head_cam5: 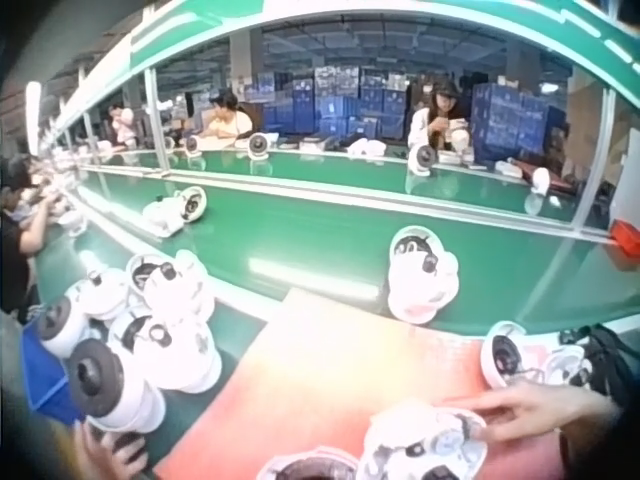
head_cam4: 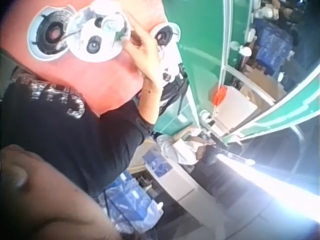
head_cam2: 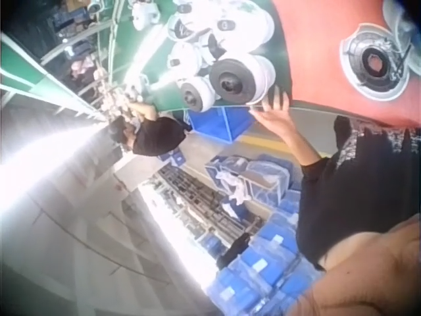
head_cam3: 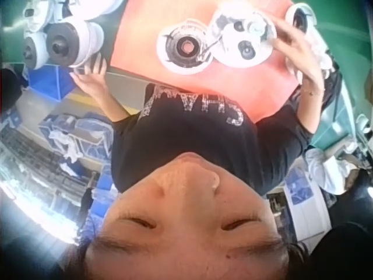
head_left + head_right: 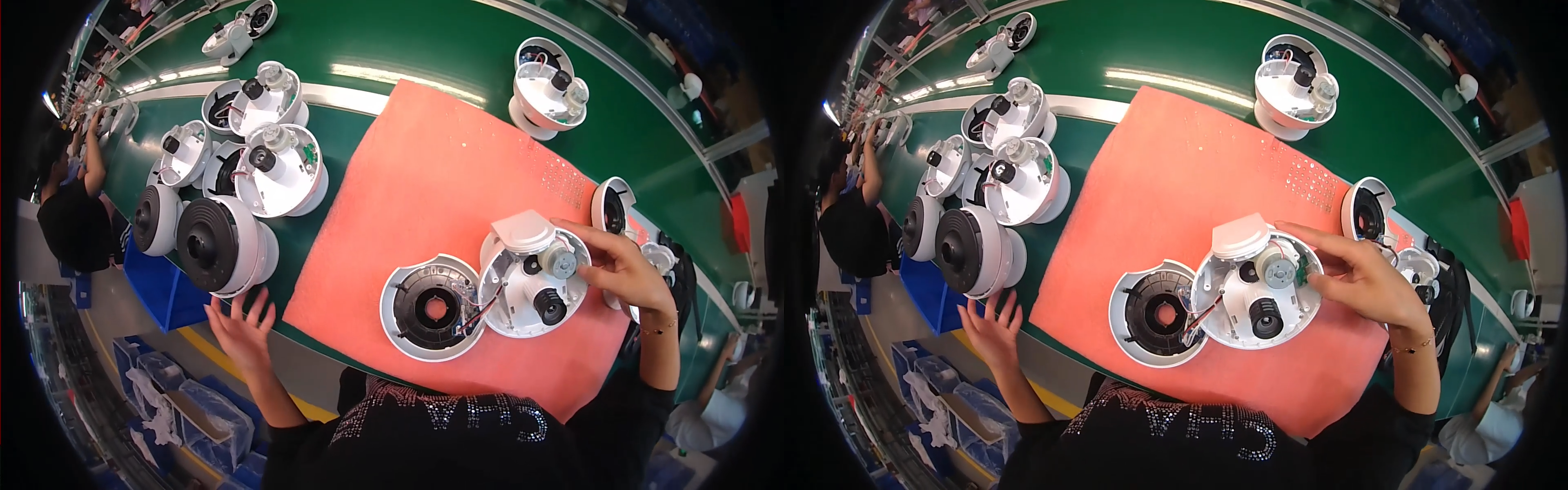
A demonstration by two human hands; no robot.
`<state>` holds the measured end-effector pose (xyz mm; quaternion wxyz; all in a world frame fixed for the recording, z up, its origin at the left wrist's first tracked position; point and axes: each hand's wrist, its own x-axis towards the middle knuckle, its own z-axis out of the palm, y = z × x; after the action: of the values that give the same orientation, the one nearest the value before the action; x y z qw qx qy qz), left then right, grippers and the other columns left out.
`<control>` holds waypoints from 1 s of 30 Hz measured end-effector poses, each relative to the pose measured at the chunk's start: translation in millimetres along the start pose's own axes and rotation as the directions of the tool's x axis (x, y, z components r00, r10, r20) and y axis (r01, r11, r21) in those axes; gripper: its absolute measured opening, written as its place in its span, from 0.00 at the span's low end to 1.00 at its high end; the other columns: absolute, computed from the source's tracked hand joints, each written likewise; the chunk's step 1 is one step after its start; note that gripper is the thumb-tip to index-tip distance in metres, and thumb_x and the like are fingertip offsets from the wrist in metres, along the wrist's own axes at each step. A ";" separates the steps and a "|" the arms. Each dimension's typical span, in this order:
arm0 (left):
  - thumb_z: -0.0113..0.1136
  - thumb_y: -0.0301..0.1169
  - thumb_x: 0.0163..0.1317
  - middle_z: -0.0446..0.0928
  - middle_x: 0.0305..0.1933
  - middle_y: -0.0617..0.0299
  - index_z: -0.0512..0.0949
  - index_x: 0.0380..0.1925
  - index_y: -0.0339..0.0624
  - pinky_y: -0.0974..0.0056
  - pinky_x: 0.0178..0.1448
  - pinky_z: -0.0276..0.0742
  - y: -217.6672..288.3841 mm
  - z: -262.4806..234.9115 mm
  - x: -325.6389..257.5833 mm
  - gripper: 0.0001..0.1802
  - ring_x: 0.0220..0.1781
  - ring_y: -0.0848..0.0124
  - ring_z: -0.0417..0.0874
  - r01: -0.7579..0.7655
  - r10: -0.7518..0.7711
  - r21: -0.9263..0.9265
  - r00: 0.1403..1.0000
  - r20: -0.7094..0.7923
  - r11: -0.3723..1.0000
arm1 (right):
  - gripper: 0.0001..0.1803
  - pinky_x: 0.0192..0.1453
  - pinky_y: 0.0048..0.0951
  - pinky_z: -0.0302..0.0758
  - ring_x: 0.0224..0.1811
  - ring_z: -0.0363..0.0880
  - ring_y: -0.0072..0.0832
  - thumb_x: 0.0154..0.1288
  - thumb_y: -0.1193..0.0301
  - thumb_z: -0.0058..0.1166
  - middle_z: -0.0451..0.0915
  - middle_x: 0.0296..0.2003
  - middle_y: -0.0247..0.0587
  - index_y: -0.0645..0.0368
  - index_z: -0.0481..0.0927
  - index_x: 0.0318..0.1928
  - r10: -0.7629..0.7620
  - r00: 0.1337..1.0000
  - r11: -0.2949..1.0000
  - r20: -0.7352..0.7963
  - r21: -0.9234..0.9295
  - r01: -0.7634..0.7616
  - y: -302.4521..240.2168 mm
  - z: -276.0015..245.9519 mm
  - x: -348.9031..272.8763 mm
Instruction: Assembling internal components and outer casing of security cameras on a production line.
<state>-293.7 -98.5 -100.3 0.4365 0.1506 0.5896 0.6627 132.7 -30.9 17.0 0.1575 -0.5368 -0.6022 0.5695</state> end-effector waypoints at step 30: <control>0.46 0.23 0.61 0.56 0.64 0.56 0.48 0.61 0.46 0.51 0.61 0.62 -44.1 90.2 -57.4 0.30 0.62 0.60 0.62 0.090 0.008 -0.275 0.942 0.335 0.957 | 0.25 0.45 0.30 0.70 0.42 0.71 0.27 0.57 0.52 0.52 0.73 0.42 0.38 0.56 0.74 0.49 -0.190 0.982 0.966 -0.025 0.172 0.191 -32.7 25.1 229.6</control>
<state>-178.7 -86.6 -99.1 0.5607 0.1833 0.4081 0.6967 11.5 153.1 -59.5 0.2601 -0.4631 -0.5986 0.5996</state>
